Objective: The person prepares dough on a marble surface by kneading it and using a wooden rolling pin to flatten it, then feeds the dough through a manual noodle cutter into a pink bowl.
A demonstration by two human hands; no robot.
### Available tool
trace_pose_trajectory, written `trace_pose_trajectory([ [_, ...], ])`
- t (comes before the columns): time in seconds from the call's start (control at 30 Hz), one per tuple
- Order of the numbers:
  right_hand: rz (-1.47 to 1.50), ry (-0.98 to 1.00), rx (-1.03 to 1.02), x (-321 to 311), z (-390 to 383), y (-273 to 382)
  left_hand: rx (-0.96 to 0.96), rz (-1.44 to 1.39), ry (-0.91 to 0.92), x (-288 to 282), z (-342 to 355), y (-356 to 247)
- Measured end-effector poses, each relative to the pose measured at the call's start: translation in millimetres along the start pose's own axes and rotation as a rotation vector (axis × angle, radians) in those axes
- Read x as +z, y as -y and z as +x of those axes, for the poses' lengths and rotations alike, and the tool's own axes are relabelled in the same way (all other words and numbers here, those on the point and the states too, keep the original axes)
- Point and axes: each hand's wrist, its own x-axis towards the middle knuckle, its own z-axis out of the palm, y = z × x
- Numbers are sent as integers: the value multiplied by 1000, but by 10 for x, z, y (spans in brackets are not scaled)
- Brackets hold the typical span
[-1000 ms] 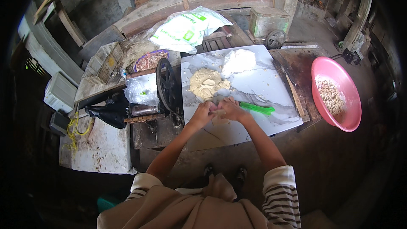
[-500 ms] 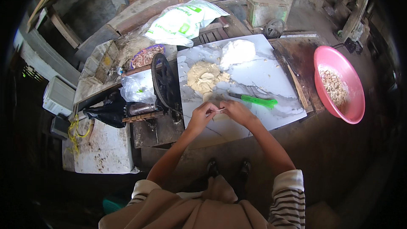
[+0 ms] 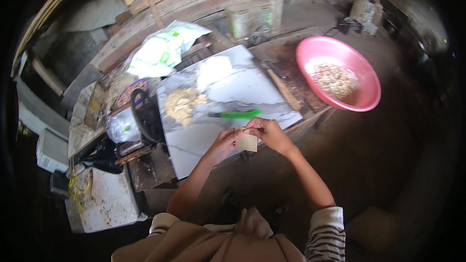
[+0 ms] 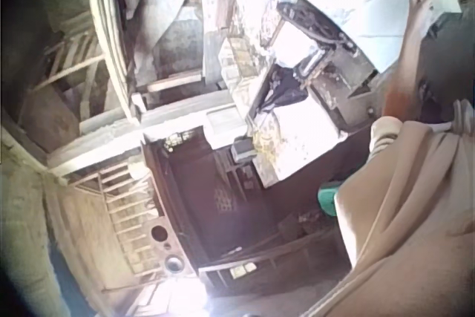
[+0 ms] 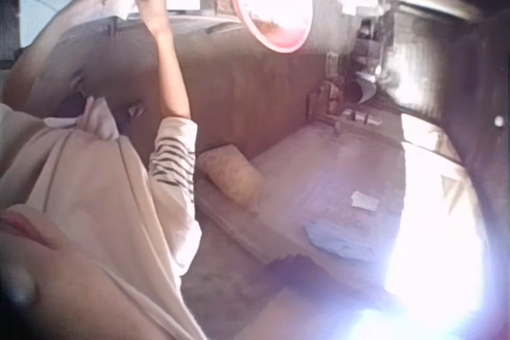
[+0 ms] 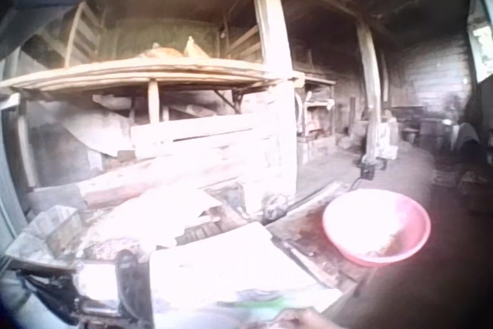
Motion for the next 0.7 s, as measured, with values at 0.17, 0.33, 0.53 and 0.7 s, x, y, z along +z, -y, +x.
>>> trace_pose_trajectory([
  [0.17,-134,-347,125,-862,-820,-210,2,-35,25,1099,511,543],
  [0.33,434,-566,180,-1613,-1769,-441,58,-45,25,2210,981,1014],
  [0.53,661,-777,165,-2337,-2358,-563,42,-50,145,3255,1386,1293],
  [0.7,565,-742,114,-2907,-2358,-617,26,-121,156,3648,1677,1294],
])
